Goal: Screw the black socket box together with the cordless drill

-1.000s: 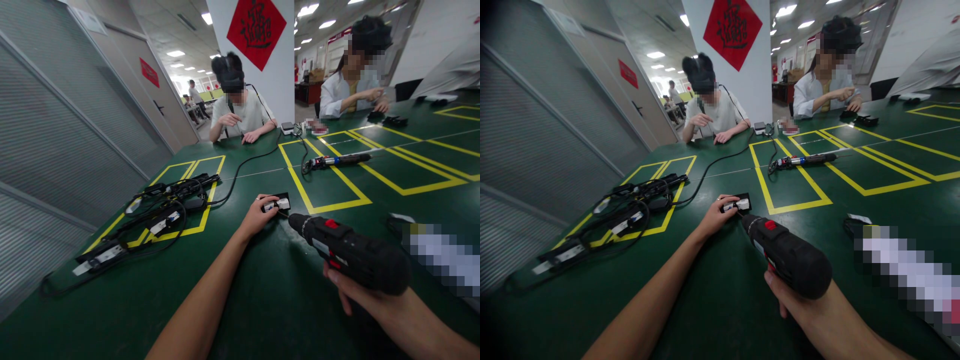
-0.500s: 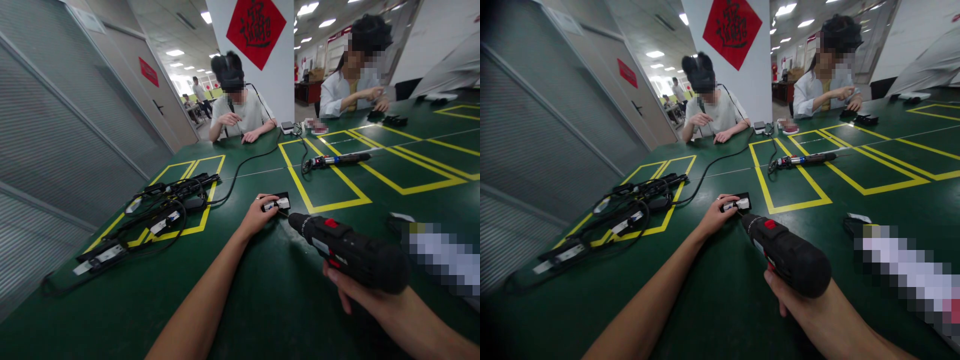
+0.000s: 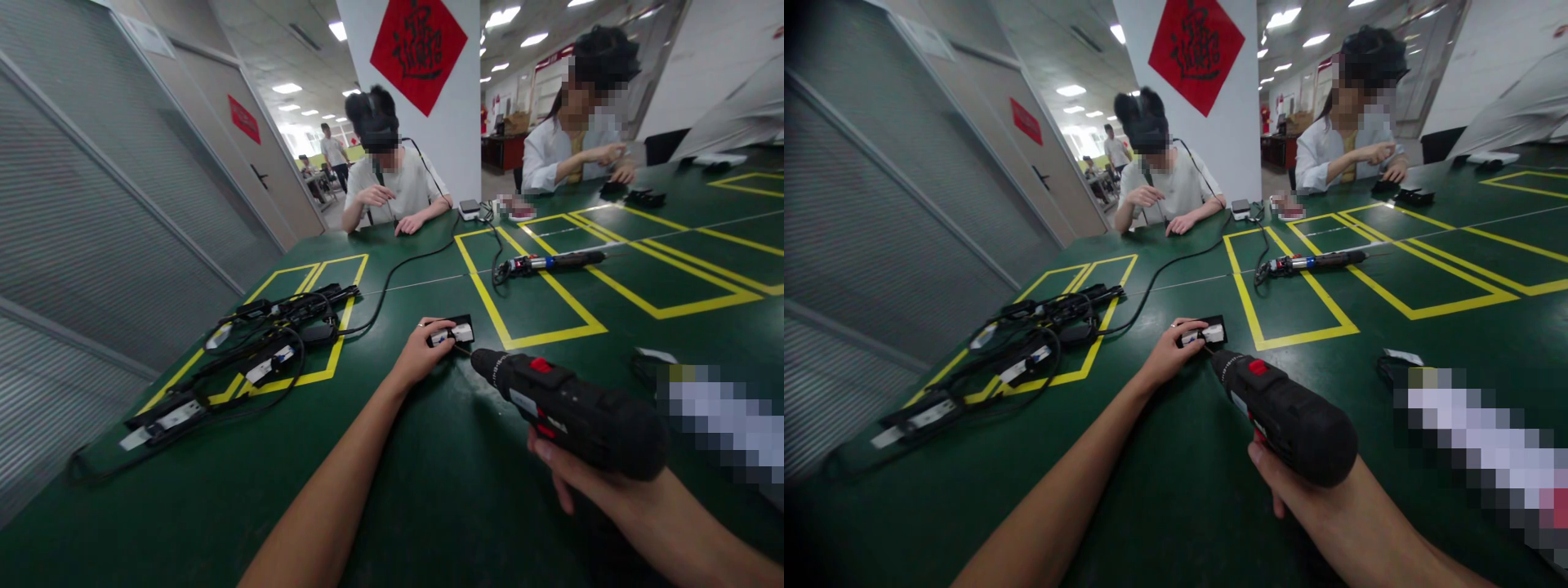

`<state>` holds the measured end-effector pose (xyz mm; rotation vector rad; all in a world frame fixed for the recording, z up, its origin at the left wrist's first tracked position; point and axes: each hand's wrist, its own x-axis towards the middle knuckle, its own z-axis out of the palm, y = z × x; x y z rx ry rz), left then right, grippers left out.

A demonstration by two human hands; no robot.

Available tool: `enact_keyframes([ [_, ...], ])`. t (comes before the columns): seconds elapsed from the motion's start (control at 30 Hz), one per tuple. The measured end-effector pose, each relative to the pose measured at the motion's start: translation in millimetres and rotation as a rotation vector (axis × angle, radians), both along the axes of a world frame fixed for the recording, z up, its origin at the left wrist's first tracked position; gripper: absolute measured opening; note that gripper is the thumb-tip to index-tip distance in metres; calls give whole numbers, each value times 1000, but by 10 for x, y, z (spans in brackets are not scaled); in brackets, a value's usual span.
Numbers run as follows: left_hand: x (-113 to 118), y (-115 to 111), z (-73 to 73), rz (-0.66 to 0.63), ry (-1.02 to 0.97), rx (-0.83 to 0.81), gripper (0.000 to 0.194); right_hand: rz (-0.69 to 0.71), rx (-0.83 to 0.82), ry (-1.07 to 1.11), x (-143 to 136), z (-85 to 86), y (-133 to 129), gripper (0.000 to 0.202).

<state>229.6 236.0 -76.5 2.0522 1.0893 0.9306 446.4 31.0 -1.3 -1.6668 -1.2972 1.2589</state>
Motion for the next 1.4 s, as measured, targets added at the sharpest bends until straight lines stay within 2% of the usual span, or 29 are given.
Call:
enact_keyframes([
  [0.07,-2,-4,1,-3,3,-3,33,-2,1,-1,3,-4,3,33],
  [0.33,0,-2,-13,7,10,-11,33,71,-14,10,39,18,17,38],
  [0.53,-2,-9,5,7,11,-12,34,-33,11,17,-7,5,-1,39],
  [0.77,7,-15,13,9,6,-15,33,-44,38,-4,-6,14,-5,29],
  [1.1,6,-12,16,10,12,-5,33,-10,0,-32,7,21,2,34],
  [1.2,6,-13,8,7,9,-2,33,25,1,-61,14,40,7,42],
  [1.4,3,-15,6,16,13,-11,33,77,17,-147,40,-22,9,48],
])
